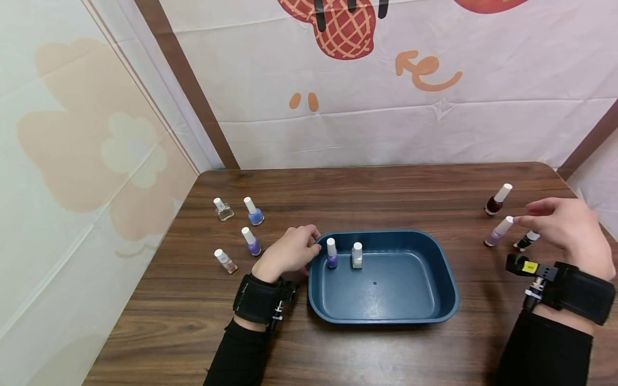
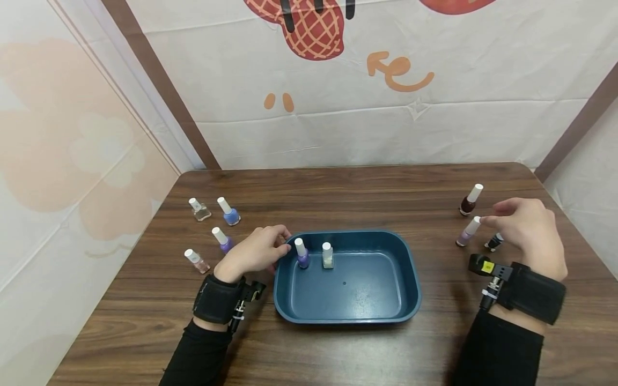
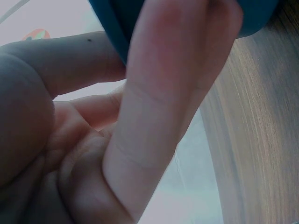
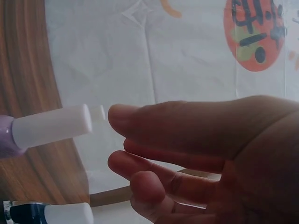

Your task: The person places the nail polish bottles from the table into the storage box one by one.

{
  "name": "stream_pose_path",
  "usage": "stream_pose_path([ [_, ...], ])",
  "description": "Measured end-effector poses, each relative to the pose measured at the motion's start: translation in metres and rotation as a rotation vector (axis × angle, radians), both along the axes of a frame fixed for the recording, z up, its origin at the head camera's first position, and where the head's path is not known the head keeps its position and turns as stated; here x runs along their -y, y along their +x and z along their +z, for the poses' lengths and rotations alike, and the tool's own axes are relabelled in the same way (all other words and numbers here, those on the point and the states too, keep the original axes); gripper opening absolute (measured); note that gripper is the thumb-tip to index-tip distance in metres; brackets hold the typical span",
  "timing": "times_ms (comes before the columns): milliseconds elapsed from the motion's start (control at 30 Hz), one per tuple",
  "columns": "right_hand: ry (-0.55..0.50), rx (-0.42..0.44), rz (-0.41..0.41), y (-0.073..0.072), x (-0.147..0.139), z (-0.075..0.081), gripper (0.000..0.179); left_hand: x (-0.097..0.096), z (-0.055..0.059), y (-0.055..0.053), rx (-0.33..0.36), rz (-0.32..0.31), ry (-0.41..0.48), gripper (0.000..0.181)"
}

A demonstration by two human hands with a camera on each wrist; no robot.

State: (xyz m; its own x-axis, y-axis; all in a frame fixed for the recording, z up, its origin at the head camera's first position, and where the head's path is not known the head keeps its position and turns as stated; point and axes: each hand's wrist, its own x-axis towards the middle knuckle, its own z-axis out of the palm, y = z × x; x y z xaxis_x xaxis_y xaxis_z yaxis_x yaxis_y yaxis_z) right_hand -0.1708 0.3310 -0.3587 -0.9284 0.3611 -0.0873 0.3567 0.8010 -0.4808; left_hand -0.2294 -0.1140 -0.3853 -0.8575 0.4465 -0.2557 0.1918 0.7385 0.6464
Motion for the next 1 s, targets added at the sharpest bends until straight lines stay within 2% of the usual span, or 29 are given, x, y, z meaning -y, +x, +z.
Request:
stream_pose_path([
  [200, -0.025, 0.062, 0.013, -0.004, 0.000, -0.003, 0.052, 0.001, 0.000, 0.000, -0.008, -0.005, -0.004, 0.020],
  [567, -0.038, 0.097, 0.081, -0.011, -0.001, -0.009, 0.050, 0.001, -0.001, 0.000, -0.007, -0.009, -0.005, 0.022],
  [1000, -0.054, 0.156, 0.078, -0.015, -0.001, -0.014, 0.051, 0.000, 0.000, 0.000, -0.016, -0.016, -0.019, 0.022],
])
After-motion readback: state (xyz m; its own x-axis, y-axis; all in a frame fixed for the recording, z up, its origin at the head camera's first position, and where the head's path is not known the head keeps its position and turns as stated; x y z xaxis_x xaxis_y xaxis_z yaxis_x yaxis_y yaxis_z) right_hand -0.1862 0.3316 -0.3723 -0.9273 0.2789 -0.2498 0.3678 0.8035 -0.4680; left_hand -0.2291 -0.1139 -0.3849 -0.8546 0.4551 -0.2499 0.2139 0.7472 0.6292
